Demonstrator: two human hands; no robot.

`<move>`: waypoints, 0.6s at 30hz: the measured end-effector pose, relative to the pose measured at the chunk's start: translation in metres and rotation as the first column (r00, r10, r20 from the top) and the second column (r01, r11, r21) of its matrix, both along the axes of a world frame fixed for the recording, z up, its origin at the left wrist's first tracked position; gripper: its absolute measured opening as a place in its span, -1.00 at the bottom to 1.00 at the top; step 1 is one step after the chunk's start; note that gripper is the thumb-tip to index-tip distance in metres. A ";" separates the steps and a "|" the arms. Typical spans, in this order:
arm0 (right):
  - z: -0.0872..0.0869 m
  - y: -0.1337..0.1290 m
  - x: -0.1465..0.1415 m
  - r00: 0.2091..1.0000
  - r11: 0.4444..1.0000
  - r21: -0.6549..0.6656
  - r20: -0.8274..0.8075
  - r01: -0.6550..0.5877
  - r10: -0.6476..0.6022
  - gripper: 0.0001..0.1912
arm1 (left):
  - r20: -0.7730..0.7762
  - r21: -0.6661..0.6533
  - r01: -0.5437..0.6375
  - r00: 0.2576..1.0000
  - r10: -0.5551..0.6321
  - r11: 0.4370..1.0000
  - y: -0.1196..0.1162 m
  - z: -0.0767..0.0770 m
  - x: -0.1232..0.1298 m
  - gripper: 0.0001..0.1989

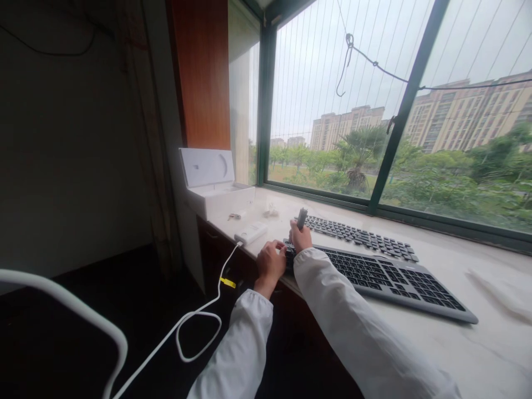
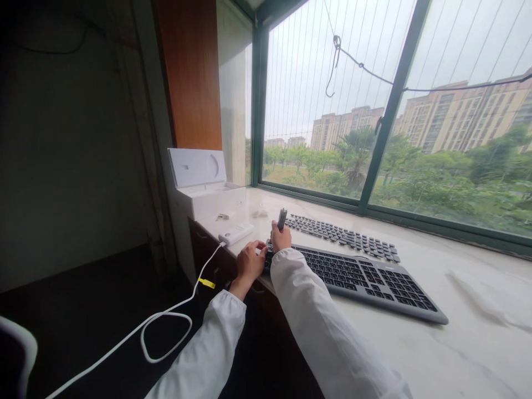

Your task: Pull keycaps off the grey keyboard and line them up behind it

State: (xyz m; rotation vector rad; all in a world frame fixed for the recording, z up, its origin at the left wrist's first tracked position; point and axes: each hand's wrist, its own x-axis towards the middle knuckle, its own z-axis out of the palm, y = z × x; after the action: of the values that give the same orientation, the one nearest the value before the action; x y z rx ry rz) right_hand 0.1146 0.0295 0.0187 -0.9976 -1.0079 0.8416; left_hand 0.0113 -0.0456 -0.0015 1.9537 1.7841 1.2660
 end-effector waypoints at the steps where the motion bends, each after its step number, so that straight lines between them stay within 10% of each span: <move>1: -0.001 0.001 0.000 0.998 0.999 0.001 0.046 0.036 -0.036 -0.68 | 0.001 0.003 -0.004 1.000 0.004 1.000 0.000 0.000 0.000 -0.89; 8: -0.003 0.004 0.005 0.965 0.987 -0.043 0.222 0.152 -0.139 -0.71 | 0.014 -0.004 -0.012 1.000 0.012 1.000 -0.001 0.000 0.002 -0.87; 18: 0.002 -0.002 0.007 0.991 0.995 -0.078 -0.112 0.062 -0.071 -0.67 | 0.021 0.029 -0.006 1.000 0.005 1.000 0.000 -0.002 0.000 -0.88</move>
State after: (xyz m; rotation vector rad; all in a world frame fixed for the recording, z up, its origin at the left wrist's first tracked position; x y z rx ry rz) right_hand 0.1218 0.0279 0.0204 -1.0287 -0.8460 0.8768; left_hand 0.0118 -0.0461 -0.0035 1.9447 1.7728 1.3157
